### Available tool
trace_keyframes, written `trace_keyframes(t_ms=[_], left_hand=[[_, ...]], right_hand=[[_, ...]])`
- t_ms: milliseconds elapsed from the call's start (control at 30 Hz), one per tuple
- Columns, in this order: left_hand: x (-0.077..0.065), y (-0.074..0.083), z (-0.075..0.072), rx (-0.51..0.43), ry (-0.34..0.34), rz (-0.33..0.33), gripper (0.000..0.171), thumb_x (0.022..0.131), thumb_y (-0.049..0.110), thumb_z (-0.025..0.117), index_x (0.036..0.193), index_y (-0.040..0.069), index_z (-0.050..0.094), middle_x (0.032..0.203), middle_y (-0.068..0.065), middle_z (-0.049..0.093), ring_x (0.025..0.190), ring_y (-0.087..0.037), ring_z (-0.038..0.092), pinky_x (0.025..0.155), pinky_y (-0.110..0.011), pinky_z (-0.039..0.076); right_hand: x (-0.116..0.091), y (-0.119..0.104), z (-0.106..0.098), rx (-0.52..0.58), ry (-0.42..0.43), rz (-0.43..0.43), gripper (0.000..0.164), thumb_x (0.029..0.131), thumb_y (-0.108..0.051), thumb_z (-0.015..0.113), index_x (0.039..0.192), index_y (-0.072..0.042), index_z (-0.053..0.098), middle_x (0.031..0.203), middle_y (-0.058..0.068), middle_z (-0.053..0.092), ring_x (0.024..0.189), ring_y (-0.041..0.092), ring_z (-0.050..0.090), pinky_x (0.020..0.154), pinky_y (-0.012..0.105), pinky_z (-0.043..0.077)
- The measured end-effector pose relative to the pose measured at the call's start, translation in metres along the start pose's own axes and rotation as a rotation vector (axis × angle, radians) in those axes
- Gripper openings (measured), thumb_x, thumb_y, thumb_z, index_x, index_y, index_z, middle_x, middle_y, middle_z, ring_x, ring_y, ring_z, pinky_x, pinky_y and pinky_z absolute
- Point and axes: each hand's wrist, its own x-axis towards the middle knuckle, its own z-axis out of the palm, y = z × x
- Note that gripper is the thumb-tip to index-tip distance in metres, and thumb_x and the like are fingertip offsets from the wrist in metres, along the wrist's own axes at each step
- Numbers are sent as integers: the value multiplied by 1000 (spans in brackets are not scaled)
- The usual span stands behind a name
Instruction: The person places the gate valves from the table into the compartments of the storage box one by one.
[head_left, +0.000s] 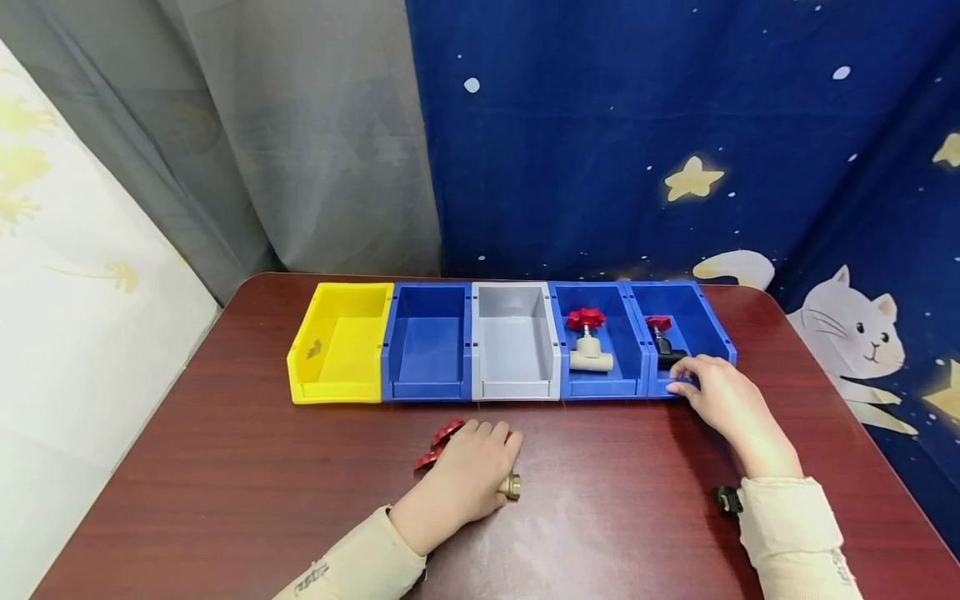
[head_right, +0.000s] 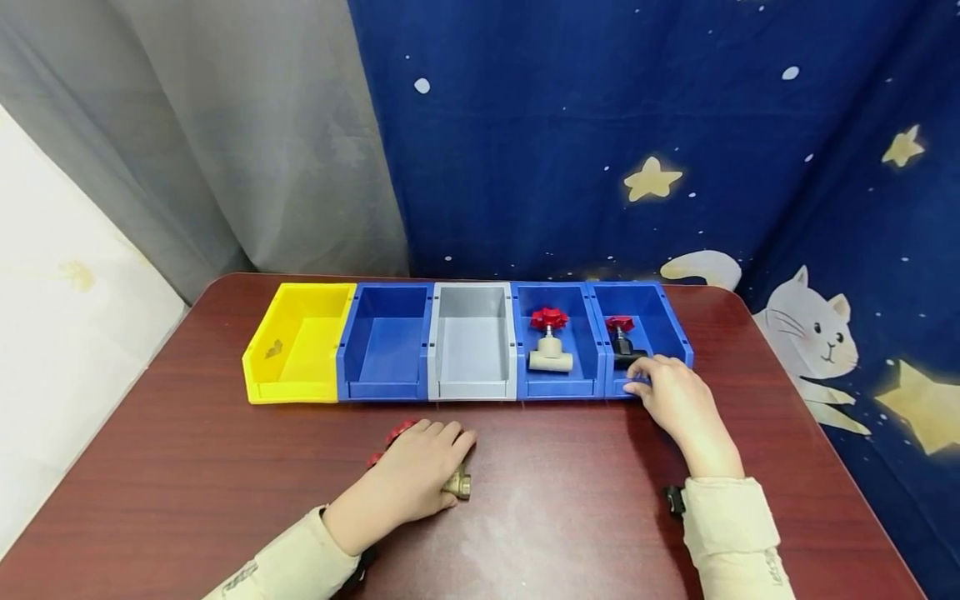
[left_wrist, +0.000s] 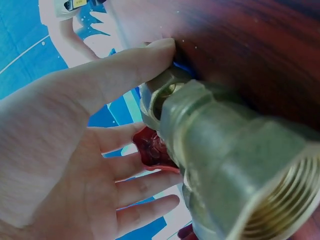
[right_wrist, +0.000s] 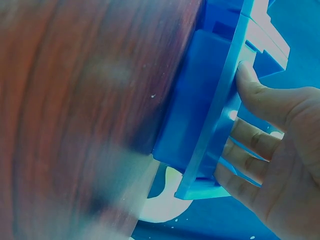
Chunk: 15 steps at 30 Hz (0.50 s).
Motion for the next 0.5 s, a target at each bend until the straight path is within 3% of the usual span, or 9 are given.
trace_keyframes(t_ms=[267,500], left_hand=[[2,-4,-1,-11,-5,77,56,66,31,89,110,12,59,91,0,56,83,-18,58,78,-32,50],[4,-6,-2,-27,-11,95,62,64,35,89,115,13,60,96,0,59,90,-19,59,84,-34,51]], right_hand=[[-1,0,1,4,-6,7,18,89,-15,74,101,-4,69,105,24,66,105,47,56,91,67,44],[0,0,-1,5,-2,2,17,88,-15,74,101,-4,69,105,24,66,105,48,57,91,67,44]])
